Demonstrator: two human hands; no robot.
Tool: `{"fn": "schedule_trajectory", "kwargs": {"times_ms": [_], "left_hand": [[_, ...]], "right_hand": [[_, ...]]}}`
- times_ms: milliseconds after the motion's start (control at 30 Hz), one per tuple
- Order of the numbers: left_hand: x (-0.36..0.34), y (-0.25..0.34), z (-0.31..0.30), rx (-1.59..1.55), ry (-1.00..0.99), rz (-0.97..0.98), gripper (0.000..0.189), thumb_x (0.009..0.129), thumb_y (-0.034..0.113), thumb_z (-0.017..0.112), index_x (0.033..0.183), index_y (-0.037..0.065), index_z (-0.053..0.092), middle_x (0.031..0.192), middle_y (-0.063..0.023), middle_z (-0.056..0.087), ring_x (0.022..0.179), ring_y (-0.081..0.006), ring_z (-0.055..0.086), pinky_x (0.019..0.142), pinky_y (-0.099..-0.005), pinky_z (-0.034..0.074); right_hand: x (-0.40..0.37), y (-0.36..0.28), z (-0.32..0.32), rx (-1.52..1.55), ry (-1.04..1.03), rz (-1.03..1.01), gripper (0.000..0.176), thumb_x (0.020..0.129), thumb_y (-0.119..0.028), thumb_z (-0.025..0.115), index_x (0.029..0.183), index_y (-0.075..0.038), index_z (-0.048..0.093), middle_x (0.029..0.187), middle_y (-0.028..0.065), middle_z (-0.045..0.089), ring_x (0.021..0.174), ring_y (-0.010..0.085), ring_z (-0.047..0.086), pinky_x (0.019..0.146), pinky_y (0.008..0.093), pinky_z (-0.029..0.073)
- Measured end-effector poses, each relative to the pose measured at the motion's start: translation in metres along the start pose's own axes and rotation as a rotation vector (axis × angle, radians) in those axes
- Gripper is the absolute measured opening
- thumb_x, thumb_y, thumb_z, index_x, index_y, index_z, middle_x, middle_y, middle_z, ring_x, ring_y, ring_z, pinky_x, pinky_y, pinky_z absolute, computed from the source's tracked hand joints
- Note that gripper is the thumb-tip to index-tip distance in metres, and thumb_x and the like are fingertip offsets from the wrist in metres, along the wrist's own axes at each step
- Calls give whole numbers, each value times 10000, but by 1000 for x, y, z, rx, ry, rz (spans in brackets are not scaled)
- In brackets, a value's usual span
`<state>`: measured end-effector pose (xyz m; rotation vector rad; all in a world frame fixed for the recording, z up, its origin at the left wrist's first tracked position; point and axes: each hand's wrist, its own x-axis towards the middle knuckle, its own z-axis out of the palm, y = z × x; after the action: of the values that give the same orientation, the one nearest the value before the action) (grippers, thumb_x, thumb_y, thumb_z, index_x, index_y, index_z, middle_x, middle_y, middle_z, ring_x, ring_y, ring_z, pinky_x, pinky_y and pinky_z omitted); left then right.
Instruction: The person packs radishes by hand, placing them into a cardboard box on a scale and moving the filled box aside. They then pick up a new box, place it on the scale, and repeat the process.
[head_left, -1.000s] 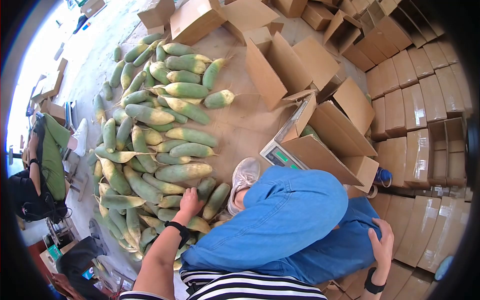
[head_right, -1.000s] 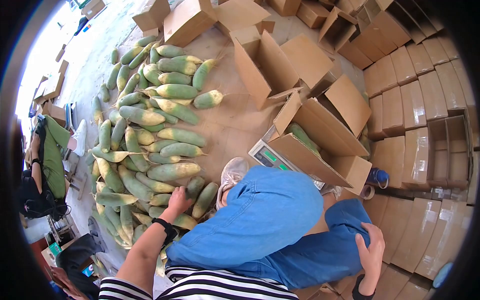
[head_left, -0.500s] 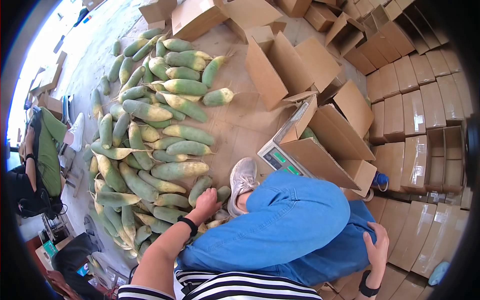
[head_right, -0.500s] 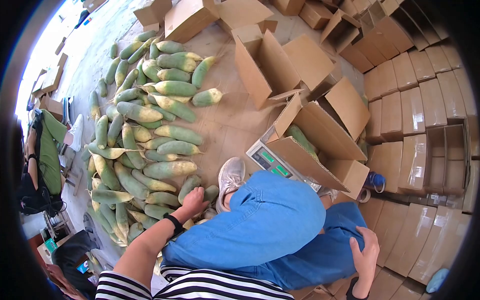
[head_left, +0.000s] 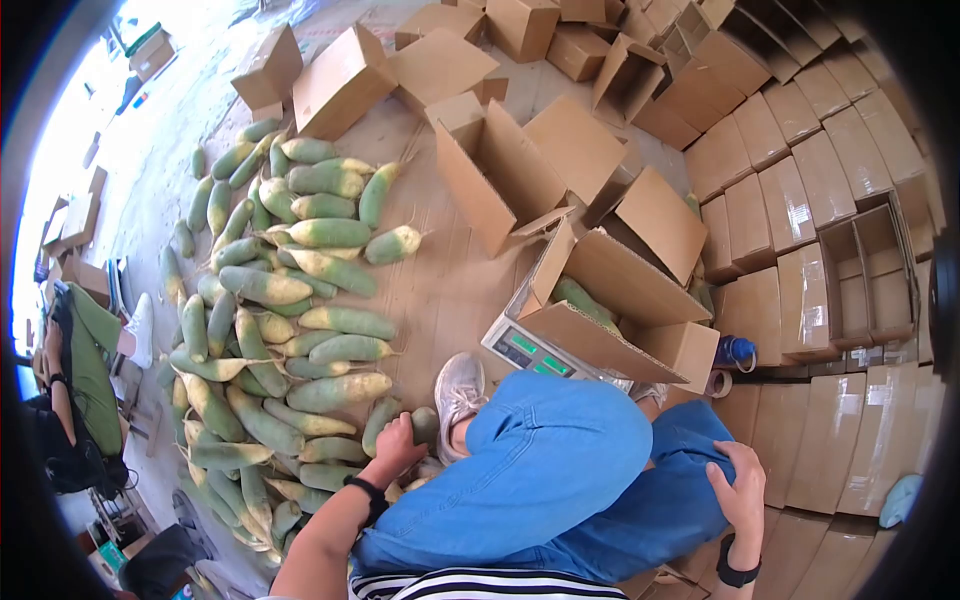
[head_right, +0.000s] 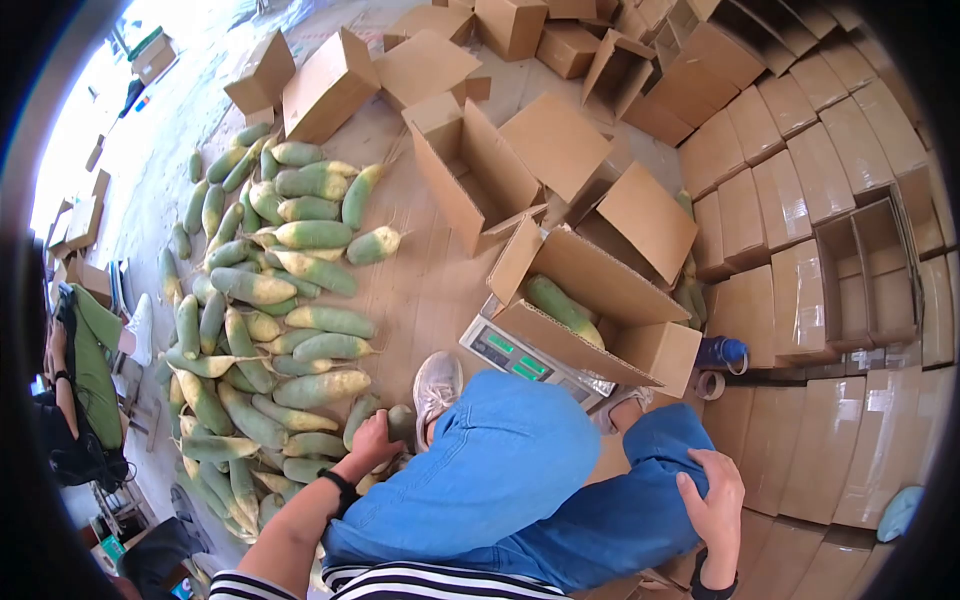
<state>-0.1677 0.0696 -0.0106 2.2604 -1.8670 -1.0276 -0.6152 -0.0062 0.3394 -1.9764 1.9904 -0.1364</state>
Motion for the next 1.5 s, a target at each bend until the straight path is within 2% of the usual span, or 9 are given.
{"fn": "schedule_trajectory", "kwargs": {"times_ms": [167,267,467,833,967,1033,1133,1367,1500], "left_hand": [[-15,18,-103,-301,324,-147,668,677,263,818,1169,1,449,1010,-255,622,935,-404,619,798,-443,513],[-15,32,-168,-912,509,-3,546,750,113,782,1166,1,446,1056,-108,602,958,-175,592,829,-324,501],[-26,97,-260,-1359,674,240,555,834,86,711,1289,-16,409,1193,-93,535,1084,-188,532,974,-330,414],[-62,294,-311,-1661,237,649,608,797,135,769,1277,-25,433,1185,-89,561,1075,-205,567,987,-365,421],[-54,293,-292,-1423,54,682,574,794,229,783,1225,-16,495,1296,-160,489,1221,-264,482,1044,-383,381],[-62,271,-283,-355,182,798,632,771,307,776,1265,27,499,1354,-208,426,1256,-344,432,1062,-469,343],[-78,275,-257,100,318,881,687,732,393,761,1296,89,515,1357,-210,419,1244,-401,414,1046,-546,311],[-60,272,-250,64,349,864,671,647,377,817,1215,105,584,1332,-180,456,1253,-404,404,1042,-555,318],[-58,268,-250,46,342,839,642,692,403,773,1245,137,584,1349,-139,453,1246,-372,419,1031,-551,310]], "right_hand": [[1,-6,0,5,26,-7,322,779,-181,676,1042,2,643,1039,177,653,998,356,597,902,414,462],[2,-6,-1,-14,36,-33,321,784,-182,676,1049,-4,642,1027,172,655,994,351,601,898,414,466],[18,-9,-3,-70,65,-204,334,803,-163,677,1102,-21,629,1107,172,625,1029,356,585,913,424,463],[89,-165,-65,284,94,-863,805,783,-300,746,1435,-94,323,1294,197,534,1110,384,570,950,418,475],[107,-141,-75,210,-52,-636,811,748,-315,781,1408,-63,383,1274,194,564,1126,361,579,951,393,474],[126,-117,-71,195,-77,-567,761,762,-335,757,1377,-49,412,1206,212,597,1093,366,590,915,406,484],[169,-77,-33,-71,-331,-298,711,782,-448,699,1298,-17,465,1092,223,637,1016,376,611,852,432,489],[249,-18,95,-125,-576,-226,725,784,-485,677,1277,7,475,1082,232,641,1020,383,609,860,439,483],[256,9,128,-65,-469,-228,469,830,-322,631,1162,0,553,1061,229,652,1023,379,618,869,464,488]]}}
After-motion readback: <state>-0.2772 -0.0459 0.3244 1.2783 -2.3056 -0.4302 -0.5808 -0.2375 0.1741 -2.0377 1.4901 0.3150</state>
